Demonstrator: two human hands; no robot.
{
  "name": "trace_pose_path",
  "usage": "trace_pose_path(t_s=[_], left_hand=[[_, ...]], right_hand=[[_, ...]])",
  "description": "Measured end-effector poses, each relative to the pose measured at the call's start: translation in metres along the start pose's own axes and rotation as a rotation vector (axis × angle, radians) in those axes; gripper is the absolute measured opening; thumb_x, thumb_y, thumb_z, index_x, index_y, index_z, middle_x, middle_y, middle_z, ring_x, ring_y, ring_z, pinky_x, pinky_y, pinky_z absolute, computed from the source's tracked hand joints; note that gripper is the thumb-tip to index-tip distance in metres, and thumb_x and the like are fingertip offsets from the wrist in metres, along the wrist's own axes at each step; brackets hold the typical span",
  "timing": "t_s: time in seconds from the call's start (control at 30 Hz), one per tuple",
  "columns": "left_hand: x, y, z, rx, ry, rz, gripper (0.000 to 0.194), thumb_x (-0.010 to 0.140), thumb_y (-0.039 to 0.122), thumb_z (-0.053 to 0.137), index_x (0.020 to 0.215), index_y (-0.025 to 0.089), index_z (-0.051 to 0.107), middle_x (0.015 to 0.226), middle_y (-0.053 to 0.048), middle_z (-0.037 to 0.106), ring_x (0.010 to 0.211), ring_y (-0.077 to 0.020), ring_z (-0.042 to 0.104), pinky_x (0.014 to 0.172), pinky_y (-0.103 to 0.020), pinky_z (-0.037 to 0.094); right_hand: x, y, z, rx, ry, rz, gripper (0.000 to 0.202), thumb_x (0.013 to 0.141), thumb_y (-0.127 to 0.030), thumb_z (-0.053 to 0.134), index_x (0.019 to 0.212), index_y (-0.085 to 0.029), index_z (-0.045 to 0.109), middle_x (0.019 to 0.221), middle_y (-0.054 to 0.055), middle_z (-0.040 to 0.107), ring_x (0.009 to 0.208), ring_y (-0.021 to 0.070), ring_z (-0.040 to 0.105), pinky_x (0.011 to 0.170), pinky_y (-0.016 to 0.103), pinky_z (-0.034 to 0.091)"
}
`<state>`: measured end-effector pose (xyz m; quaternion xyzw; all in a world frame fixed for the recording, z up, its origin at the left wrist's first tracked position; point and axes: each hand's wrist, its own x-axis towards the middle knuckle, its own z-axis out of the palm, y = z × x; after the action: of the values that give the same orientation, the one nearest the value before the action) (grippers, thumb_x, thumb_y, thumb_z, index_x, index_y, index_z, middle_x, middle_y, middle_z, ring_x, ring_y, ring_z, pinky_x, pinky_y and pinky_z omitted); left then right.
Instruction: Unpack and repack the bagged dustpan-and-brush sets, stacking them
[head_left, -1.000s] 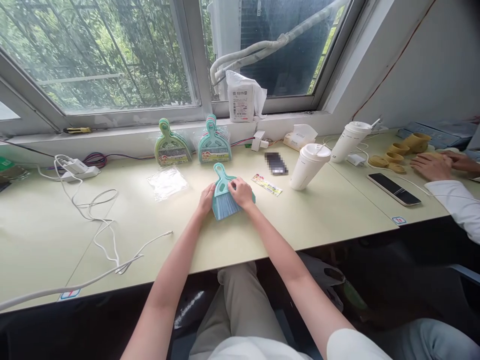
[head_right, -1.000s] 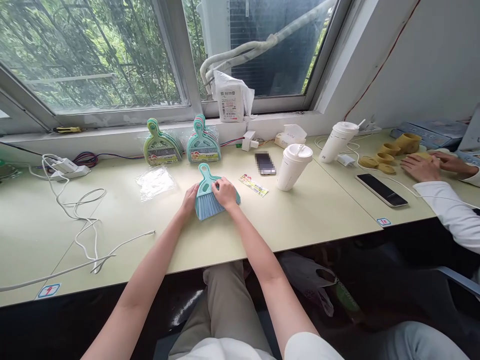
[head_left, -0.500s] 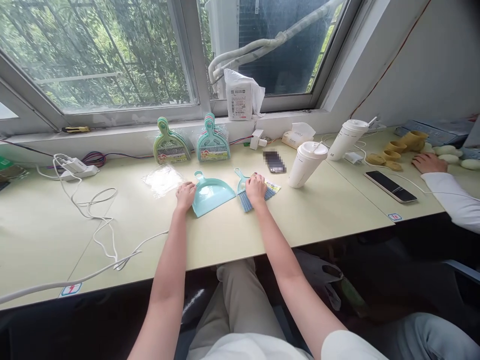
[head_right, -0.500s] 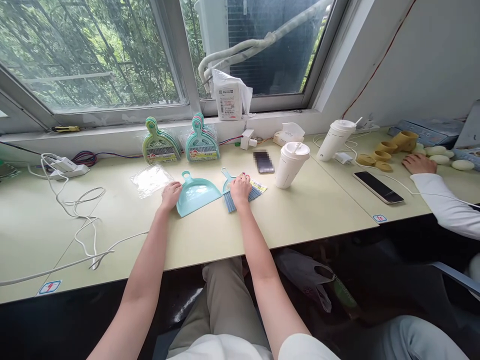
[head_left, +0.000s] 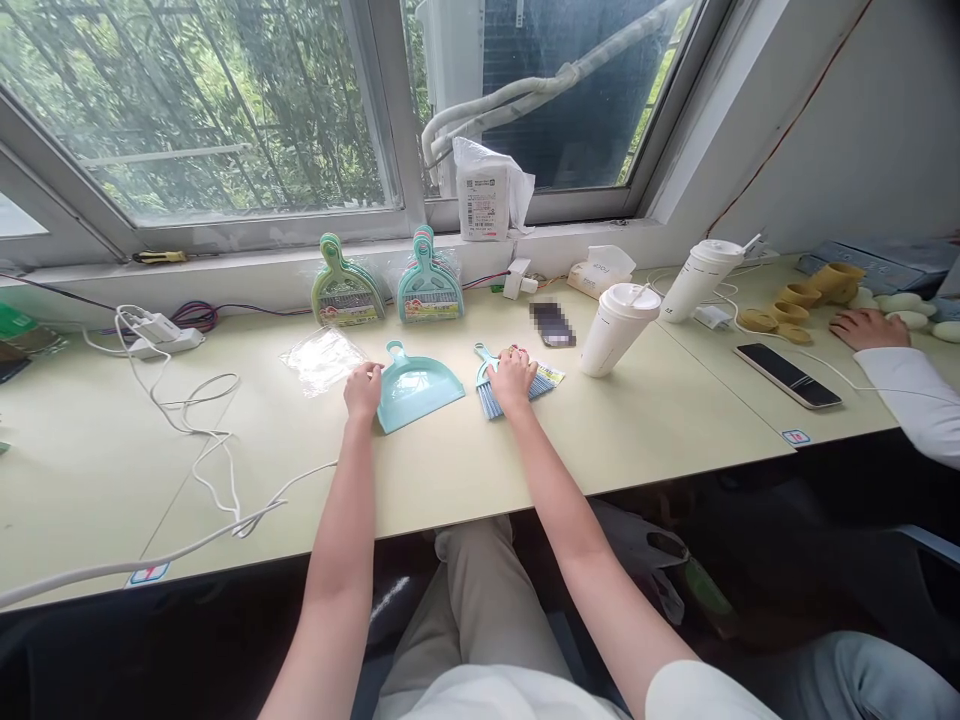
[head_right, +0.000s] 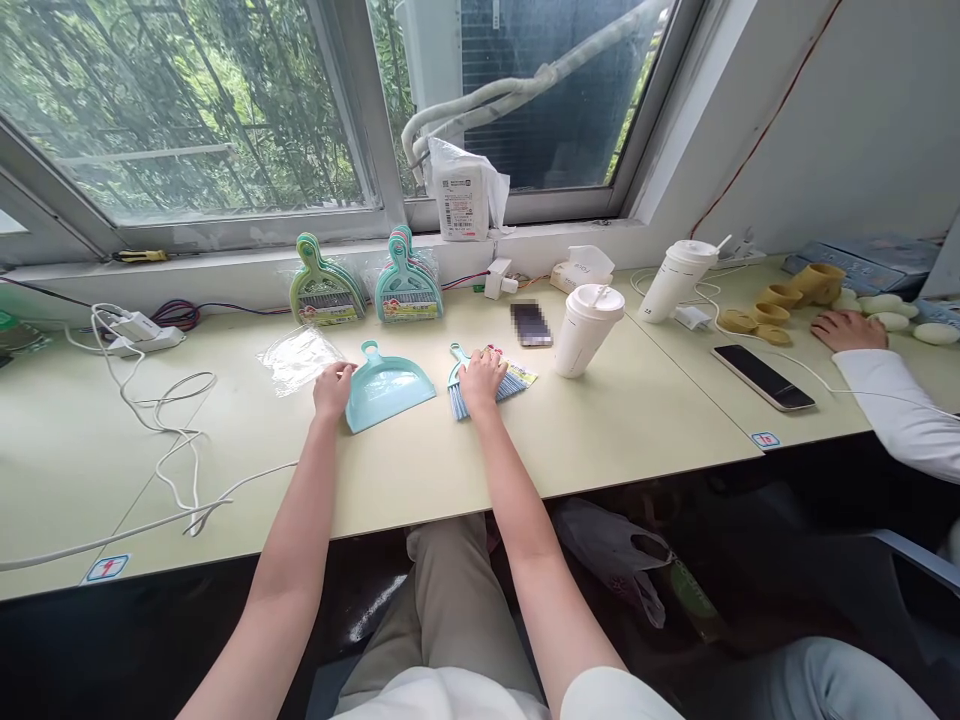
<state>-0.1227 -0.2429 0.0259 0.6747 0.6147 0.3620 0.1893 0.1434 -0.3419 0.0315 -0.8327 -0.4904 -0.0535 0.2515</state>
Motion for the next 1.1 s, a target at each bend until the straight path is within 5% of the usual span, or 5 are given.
trace_pose_path(t_s=[0.43,0.67,0.87,1.1], left_hand=[[-0.005,0.004,0.001,0.129,0.027,0.068,0.017,0.077,0.038,0.057,0.073,0.023,0.065,0.085,-0.008,0.069,0.086,-0.0276,0.06,0.078,-0.037,0.042],[-0.007,0.01,0.005,0.204,-0.028,0.084,0.021,0.08,0.04,0.053,0.069,0.023,0.057,0.078,-0.009,0.066,0.079,-0.0274,0.06,0.073,-0.036,0.04],[-0.024,0.031,0.022,0.233,-0.167,0.296,0.015,0.08,0.03,0.049,0.068,0.023,0.052,0.07,-0.006,0.062,0.071,-0.0228,0.058,0.064,-0.031,0.037],[-0.054,0.06,0.041,0.13,-0.364,0.548,0.016,0.081,0.024,0.044,0.065,0.022,0.049,0.066,-0.003,0.055,0.064,-0.0186,0.052,0.06,-0.029,0.034]], right_hand=[[-0.007,-0.009,-0.004,-0.007,-0.06,-0.038,0.024,0.079,-0.013,0.045,0.1,-0.016,0.057,0.1,0.015,0.063,0.102,0.028,0.049,0.086,0.039,0.028],[-0.014,-0.025,-0.016,0.112,0.065,-0.139,0.046,0.083,-0.019,0.047,0.129,-0.025,0.041,0.099,0.007,0.064,0.098,0.0244,0.049,0.087,0.036,0.028],[-0.032,-0.046,-0.017,0.155,-0.033,-0.26,0.047,0.084,-0.022,0.049,0.13,-0.03,0.041,0.098,0.005,0.065,0.097,0.0238,0.05,0.083,0.034,0.029],[-0.033,-0.044,-0.008,0.147,-0.147,-0.3,0.05,0.081,-0.017,0.052,0.128,-0.031,0.042,0.098,0.003,0.066,0.095,0.0228,0.053,0.079,0.032,0.028]])
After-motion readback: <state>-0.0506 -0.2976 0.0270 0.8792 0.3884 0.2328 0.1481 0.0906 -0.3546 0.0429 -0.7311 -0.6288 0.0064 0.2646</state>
